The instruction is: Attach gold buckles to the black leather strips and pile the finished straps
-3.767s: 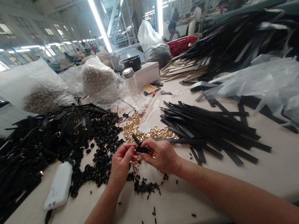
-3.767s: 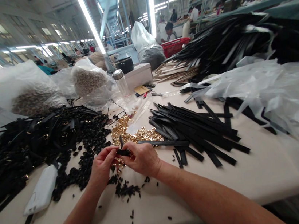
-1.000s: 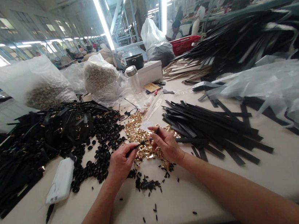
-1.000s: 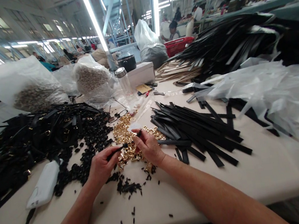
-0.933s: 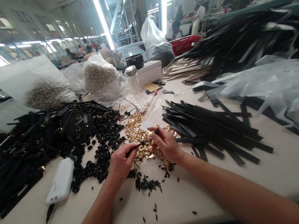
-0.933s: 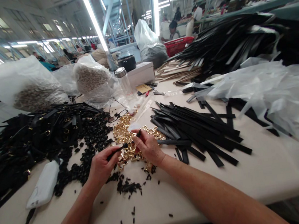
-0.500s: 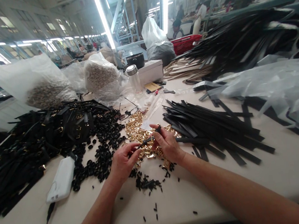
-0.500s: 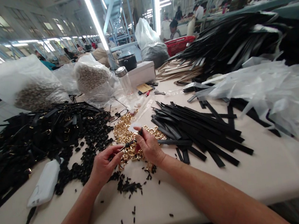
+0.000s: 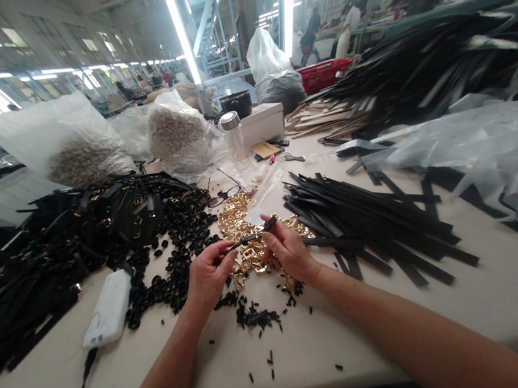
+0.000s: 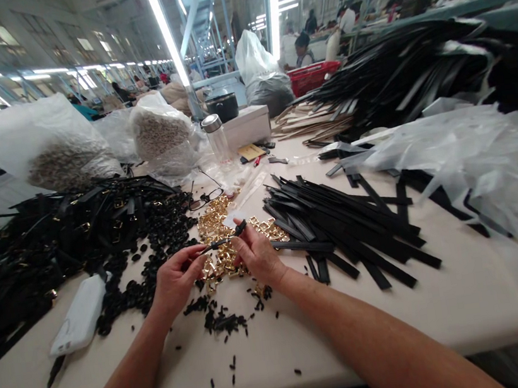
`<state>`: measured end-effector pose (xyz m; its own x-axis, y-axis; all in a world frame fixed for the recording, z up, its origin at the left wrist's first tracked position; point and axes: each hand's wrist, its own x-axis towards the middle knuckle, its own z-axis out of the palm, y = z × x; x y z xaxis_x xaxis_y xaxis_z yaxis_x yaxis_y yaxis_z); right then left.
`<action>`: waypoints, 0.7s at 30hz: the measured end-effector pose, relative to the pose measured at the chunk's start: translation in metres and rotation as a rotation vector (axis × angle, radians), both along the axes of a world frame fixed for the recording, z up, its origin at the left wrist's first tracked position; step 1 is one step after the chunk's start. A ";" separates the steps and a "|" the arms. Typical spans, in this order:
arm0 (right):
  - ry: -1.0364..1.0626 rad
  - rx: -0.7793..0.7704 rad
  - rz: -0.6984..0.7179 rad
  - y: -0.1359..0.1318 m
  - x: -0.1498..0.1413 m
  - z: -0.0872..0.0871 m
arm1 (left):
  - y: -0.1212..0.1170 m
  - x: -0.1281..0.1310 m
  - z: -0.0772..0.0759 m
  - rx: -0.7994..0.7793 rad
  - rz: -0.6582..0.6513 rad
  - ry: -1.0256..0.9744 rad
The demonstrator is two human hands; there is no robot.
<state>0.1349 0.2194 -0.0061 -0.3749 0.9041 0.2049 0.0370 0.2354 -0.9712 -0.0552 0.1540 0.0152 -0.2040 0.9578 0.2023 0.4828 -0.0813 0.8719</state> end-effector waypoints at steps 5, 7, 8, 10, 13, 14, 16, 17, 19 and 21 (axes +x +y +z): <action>0.057 -0.013 -0.002 0.001 0.000 -0.003 | 0.000 0.000 0.001 0.005 0.045 0.004; 0.081 -0.009 0.001 0.002 -0.001 -0.005 | 0.000 -0.002 0.001 0.012 0.064 0.006; 0.086 -0.005 0.003 0.002 -0.001 -0.006 | 0.001 -0.003 0.000 0.013 0.068 0.003; 0.087 -0.004 0.004 0.003 -0.002 -0.008 | 0.002 -0.004 0.000 0.012 0.070 -0.010; 0.082 -0.017 0.013 0.003 -0.002 -0.008 | 0.002 -0.004 0.000 0.013 0.072 -0.020; 0.083 -0.021 0.015 0.003 -0.002 -0.007 | 0.001 -0.003 0.000 0.016 0.075 -0.020; 0.086 -0.027 0.002 0.002 -0.002 -0.005 | 0.001 -0.001 0.000 0.025 0.074 -0.021; 0.082 -0.027 -0.010 0.001 -0.002 -0.004 | 0.001 0.001 0.000 0.029 0.071 -0.021; 0.056 -0.032 -0.043 0.001 -0.001 -0.002 | 0.002 0.002 -0.001 0.039 0.049 -0.023; 0.023 -0.018 -0.053 0.001 -0.001 0.000 | 0.004 0.003 -0.001 0.052 0.042 -0.007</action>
<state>0.1344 0.2203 -0.0064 -0.3218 0.9263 0.1959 0.0269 0.2158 -0.9761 -0.0524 0.1578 0.0138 -0.2456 0.9366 0.2498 0.4809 -0.1060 0.8703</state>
